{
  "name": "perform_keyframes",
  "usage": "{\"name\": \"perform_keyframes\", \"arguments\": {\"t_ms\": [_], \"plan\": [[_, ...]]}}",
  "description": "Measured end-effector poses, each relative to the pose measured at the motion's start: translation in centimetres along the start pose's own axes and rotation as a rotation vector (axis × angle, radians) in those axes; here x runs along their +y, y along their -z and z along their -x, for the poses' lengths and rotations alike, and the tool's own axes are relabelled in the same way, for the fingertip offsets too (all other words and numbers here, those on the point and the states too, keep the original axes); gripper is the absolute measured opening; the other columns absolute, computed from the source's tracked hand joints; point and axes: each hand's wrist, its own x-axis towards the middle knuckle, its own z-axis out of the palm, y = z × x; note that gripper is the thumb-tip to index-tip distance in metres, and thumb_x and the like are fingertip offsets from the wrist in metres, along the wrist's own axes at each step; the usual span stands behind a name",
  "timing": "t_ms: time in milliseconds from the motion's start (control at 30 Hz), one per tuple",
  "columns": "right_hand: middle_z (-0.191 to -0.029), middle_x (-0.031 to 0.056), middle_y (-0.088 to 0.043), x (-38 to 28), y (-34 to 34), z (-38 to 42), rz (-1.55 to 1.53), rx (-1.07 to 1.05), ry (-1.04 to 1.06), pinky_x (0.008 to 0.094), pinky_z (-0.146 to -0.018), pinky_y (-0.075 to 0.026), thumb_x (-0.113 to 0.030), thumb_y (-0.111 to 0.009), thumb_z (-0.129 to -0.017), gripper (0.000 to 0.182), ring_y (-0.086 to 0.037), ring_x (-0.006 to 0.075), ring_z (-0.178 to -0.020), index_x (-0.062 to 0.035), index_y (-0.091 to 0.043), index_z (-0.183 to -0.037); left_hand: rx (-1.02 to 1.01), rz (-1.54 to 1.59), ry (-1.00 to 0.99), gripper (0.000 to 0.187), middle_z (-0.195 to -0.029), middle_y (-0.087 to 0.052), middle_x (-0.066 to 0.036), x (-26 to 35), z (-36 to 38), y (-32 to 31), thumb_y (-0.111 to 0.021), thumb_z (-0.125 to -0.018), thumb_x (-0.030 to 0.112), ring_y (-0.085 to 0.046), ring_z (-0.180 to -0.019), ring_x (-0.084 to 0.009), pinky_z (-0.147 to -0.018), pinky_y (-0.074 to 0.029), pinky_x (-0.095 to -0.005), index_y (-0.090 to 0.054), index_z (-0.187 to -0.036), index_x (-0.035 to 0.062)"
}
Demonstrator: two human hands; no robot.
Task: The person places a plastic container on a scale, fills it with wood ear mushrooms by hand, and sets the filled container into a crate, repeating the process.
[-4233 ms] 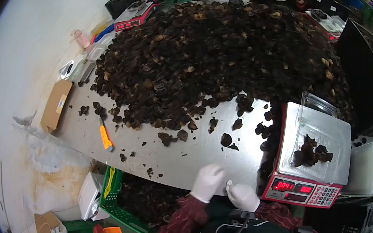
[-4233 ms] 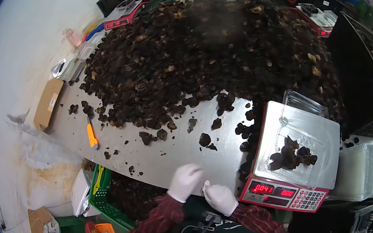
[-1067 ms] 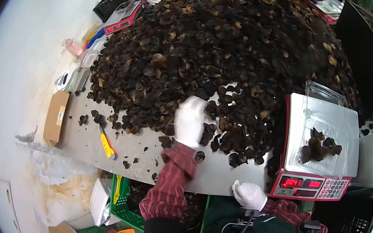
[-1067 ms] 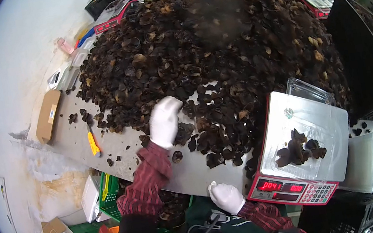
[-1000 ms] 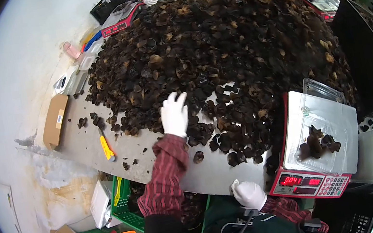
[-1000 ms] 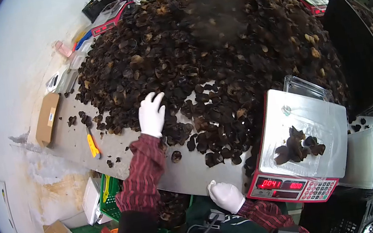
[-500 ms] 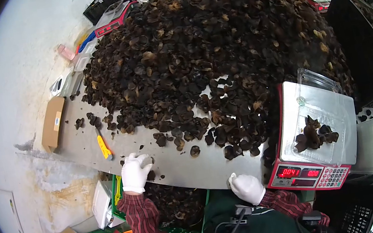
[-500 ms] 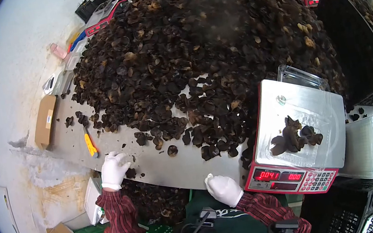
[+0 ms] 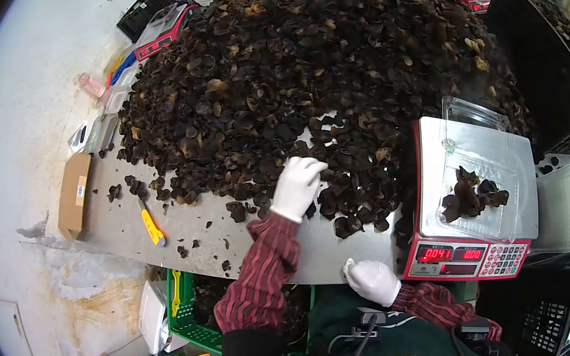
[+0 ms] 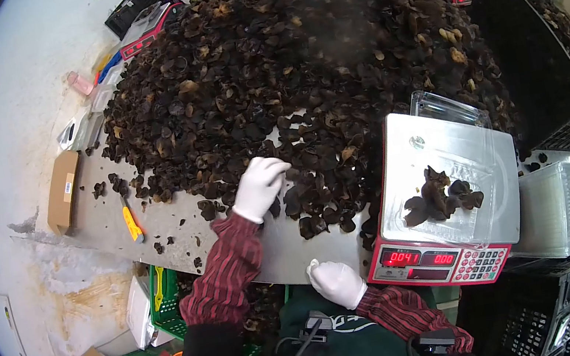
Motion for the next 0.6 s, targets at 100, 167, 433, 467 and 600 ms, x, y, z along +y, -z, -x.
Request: {"name": "perform_keyframes", "arguments": {"t_ms": [100, 167, 433, 467, 600], "plan": [[-0.054, 0.0079, -0.046, 0.1, -0.2, 0.1, -0.027, 0.004, 0.0, 0.0381, -0.043, -0.041, -0.006, -0.059, -0.084, 0.007, -0.05, 0.0246, -0.045, -0.003, -0.054, -0.08, 0.132, -0.029, 0.174, 0.022, -0.094, -0.065, -0.008, 2.5, 3.0, 6.5, -0.061, -0.073, 0.001, -0.058, -0.092, -0.0269, -0.08, -0.049, -0.0347, -0.068, -0.094, 0.0075], [-0.054, 0.0079, -0.045, 0.2, -0.4, 0.1, -0.035, 0.021, -0.007, 0.0384, -0.043, -0.041, -0.006, -0.059, -0.084, 0.008, -0.05, 0.0248, -0.045, -0.0037, -0.053, -0.078, 0.11, -0.199, 0.274, 0.018, -0.089, -0.065, -0.008, 3.6, 6.6, 11.5, -0.063, -0.07, 0.0, -0.059, -0.085, -0.0266, -0.076, -0.049, -0.0343, -0.068, -0.087, 0.0067], [-0.053, 0.0082, -0.045, 0.0, -0.2, -0.2, -0.022, 0.028, -0.003, 0.0387, -0.043, -0.041, -0.005, -0.059, -0.083, 0.014, -0.051, 0.0248, -0.045, -0.0049, -0.05, -0.073, -0.101, -0.36, 0.564, 0.046, -0.125, -0.056, -0.017, 2.6, 14.5, 12.9, -0.07, -0.077, 0.021, -0.052, -0.116, -0.033, -0.1, -0.041, -0.0394, -0.061, -0.121, 0.011], [-0.053, 0.0083, -0.045, 0.0, -0.1, -0.3, -0.023, 0.022, -0.006, 0.0389, -0.043, -0.041, -0.005, -0.059, -0.083, 0.014, -0.051, 0.0248, -0.045, -0.0048, -0.05, -0.073, -0.091, -0.319, 0.509, 0.048, -0.13, -0.053, -0.019, 2.8, 13.0, 11.0, -0.07, -0.079, 0.022, -0.048, -0.121, -0.0336, -0.103, -0.038, -0.0398, -0.059, -0.124, 0.0124], [-0.053, 0.0088, -0.046, -0.1, -0.1, -0.2, -0.03, 0.022, 0.001, 0.0394, -0.043, -0.041, -0.005, -0.059, -0.083, 0.014, -0.051, 0.0253, -0.046, -0.0046, -0.05, -0.073, -0.069, -0.246, 0.482, 0.064, -0.149, -0.025, -0.023, 3.7, 8.9, 1.2, -0.072, -0.075, 0.034, -0.022, -0.137, -0.0441, -0.112, -0.014, -0.0537, -0.051, -0.134, 0.0228]]}}
